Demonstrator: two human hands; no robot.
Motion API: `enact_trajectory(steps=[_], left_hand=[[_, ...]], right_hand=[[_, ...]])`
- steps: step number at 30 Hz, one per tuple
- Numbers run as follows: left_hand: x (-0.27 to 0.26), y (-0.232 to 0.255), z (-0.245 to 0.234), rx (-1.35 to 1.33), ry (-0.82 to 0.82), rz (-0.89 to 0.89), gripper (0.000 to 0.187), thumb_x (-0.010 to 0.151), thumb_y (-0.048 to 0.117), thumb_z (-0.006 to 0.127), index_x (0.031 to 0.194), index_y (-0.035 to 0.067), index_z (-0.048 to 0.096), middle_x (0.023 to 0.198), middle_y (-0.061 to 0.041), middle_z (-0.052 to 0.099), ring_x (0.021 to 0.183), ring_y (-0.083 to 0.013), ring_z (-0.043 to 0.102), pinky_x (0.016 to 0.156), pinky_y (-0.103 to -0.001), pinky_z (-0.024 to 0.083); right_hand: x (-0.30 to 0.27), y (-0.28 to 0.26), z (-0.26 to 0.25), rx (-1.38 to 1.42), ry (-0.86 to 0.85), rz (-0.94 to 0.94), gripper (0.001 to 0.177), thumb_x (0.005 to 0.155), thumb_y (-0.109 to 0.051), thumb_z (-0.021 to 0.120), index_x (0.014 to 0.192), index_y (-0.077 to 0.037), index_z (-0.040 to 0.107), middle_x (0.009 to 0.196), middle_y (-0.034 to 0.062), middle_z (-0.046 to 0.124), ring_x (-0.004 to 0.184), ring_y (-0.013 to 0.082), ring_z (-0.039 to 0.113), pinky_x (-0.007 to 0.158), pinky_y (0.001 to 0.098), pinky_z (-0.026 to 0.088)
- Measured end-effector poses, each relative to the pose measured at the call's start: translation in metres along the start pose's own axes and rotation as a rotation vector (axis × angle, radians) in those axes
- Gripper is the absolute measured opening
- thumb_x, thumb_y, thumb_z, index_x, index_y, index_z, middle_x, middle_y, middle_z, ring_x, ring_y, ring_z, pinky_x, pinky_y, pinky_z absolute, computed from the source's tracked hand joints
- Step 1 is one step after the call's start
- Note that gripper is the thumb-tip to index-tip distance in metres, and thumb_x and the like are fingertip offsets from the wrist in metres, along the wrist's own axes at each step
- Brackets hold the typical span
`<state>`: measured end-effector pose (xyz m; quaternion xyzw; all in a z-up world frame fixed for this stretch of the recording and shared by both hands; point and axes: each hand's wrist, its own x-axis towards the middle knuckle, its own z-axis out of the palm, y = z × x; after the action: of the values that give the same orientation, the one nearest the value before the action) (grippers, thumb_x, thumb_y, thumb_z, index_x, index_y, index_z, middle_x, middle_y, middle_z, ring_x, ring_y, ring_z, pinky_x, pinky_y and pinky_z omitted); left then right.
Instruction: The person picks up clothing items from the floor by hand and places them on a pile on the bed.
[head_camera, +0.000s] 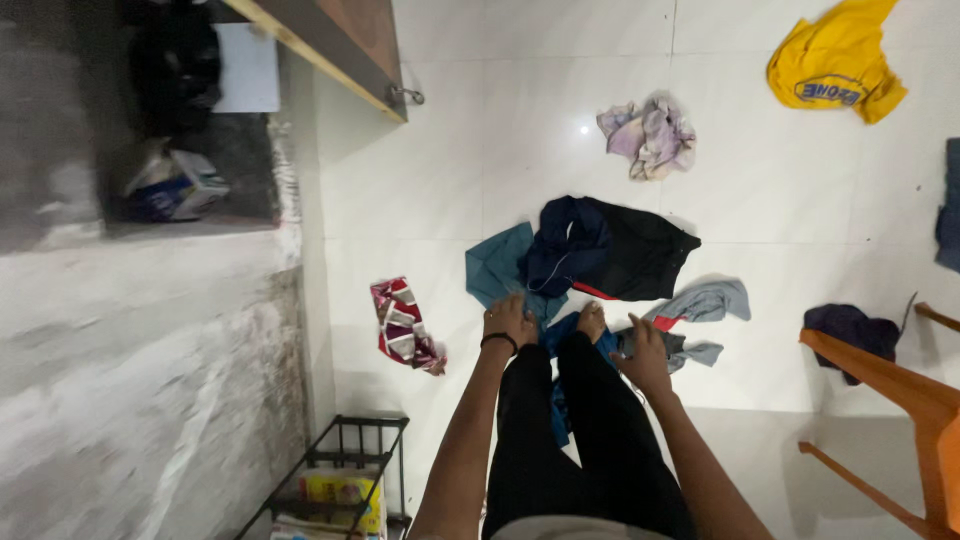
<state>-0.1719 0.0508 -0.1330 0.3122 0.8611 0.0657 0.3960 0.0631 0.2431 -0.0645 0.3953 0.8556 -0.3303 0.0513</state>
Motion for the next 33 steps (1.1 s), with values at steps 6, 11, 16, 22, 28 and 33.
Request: enact_trajectory(steps=[6, 11, 16, 22, 28, 33], left_hand=[[0.094, -0.007, 0.085, 0.057, 0.006, 0.077, 0.107, 0.076, 0.044, 0.082, 0.161, 0.018, 0.024, 0.161, -0.014, 0.036, 0.145, -0.0391, 0.037, 0.120, -0.054, 0.031], [0.175, 0.002, 0.118, 0.022, -0.171, -0.106, 0.122, 0.072, 0.055, 0.085, 0.163, 0.025, 0.011, 0.169, -0.014, 0.019, 0.150, -0.0423, 0.025, 0.117, -0.060, 0.027], [0.232, 0.000, 0.173, 0.048, -0.221, -0.190, 0.139, 0.064, 0.059, 0.089, 0.163, 0.027, -0.003, 0.170, -0.018, 0.011, 0.154, -0.0412, 0.016, 0.119, -0.058, 0.023], [0.285, -0.027, 0.284, 0.298, -0.116, -0.031, 0.123, 0.071, 0.049, 0.085, 0.162, 0.023, 0.006, 0.162, -0.027, 0.023, 0.151, -0.0422, 0.020, 0.123, -0.054, 0.019], [0.322, -0.077, 0.330, 0.296, 0.126, 0.212, 0.048, 0.096, 0.017, 0.064, 0.144, 0.019, 0.055, 0.126, -0.024, 0.063, 0.119, -0.0392, 0.060, 0.114, -0.054, 0.038], [0.285, -0.077, 0.233, 0.137, 0.181, 0.185, 0.040, 0.088, 0.016, 0.066, 0.128, 0.015, 0.065, 0.105, -0.017, 0.069, 0.100, -0.0365, 0.066, 0.096, -0.052, 0.049]], right_hand=[[0.091, 0.072, 0.063, -0.151, -0.087, -0.006, 0.116, 0.059, -0.018, 0.089, 0.159, -0.027, 0.032, 0.160, 0.0205, 0.032, 0.142, 0.0494, 0.040, 0.113, 0.0558, 0.043], [0.194, 0.111, 0.124, -0.370, -0.191, -0.066, 0.118, 0.062, -0.019, 0.088, 0.161, -0.034, 0.025, 0.168, 0.0181, 0.021, 0.147, 0.0512, 0.031, 0.107, 0.0594, 0.044], [0.283, 0.136, 0.195, -0.722, -0.245, -0.288, 0.112, 0.076, -0.013, 0.079, 0.165, -0.042, 0.019, 0.174, 0.0133, 0.014, 0.153, 0.0475, 0.027, 0.105, 0.0581, 0.046], [0.357, 0.152, 0.273, -1.018, -0.392, -0.428, 0.105, 0.082, -0.013, 0.073, 0.163, -0.046, 0.015, 0.168, 0.0171, 0.018, 0.134, 0.0432, 0.044, 0.097, 0.0543, 0.051], [0.354, 0.182, 0.330, -0.907, -0.528, -0.536, 0.070, 0.093, -0.013, 0.069, 0.155, -0.030, 0.043, 0.116, 0.0175, 0.064, 0.092, 0.0320, 0.070, 0.076, 0.0420, 0.058], [0.314, 0.165, 0.265, -0.652, -0.476, -0.439, 0.054, 0.079, -0.019, 0.073, 0.132, -0.022, 0.061, 0.109, 0.0132, 0.067, 0.094, 0.0334, 0.071, 0.074, 0.0444, 0.057]])
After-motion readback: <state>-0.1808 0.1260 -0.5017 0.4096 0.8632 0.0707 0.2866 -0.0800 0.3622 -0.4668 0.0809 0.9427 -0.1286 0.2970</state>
